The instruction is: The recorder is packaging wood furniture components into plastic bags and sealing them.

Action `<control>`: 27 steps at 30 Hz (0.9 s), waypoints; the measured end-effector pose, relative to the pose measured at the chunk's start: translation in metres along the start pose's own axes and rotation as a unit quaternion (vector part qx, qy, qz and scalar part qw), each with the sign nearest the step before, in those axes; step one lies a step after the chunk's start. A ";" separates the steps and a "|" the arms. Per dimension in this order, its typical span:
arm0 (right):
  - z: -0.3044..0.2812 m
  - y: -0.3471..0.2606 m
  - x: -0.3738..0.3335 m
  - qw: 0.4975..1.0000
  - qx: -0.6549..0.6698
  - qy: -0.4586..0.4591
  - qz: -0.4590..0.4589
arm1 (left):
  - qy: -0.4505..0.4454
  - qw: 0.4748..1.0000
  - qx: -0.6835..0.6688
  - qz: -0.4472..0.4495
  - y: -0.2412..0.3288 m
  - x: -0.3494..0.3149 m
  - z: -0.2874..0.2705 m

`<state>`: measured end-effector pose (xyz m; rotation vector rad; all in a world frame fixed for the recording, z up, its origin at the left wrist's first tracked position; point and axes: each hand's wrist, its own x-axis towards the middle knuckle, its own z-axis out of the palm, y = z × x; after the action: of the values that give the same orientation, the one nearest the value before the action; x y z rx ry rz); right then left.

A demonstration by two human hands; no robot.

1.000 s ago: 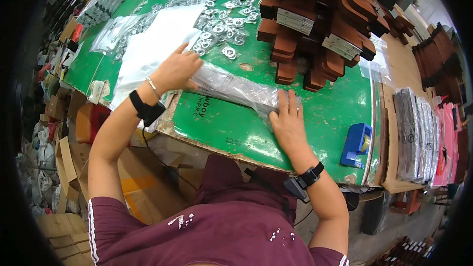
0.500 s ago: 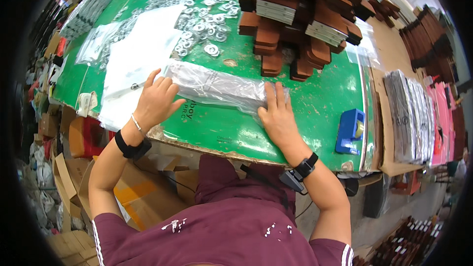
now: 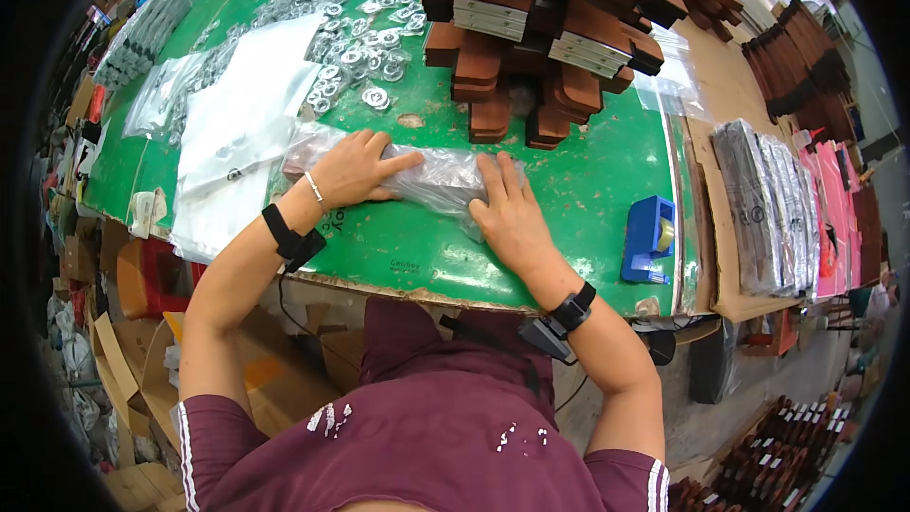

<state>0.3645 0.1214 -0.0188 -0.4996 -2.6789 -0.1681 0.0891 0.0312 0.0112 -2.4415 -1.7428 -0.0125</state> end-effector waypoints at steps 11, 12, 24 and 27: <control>-0.044 0.011 -0.002 0.952 0.298 -0.038 0.055 | -0.318 0.803 -0.493 -0.106 -0.001 -0.013 -0.038; -0.040 0.009 -0.004 0.951 0.300 -0.038 0.058 | -0.321 0.802 -0.493 -0.106 -0.003 -0.015 -0.031; -0.033 0.009 -0.005 0.987 0.159 -0.023 -0.012 | -0.145 0.961 -0.217 -0.097 0.027 -0.007 -0.058; -0.028 0.014 0.006 0.986 0.166 -0.020 -0.024 | 0.128 0.981 -0.143 -0.014 0.058 -0.011 -0.038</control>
<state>0.3748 0.1310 0.0097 -0.3348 -2.6836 0.2758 0.1430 -0.0019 0.0418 -2.4635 -1.7616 -0.5934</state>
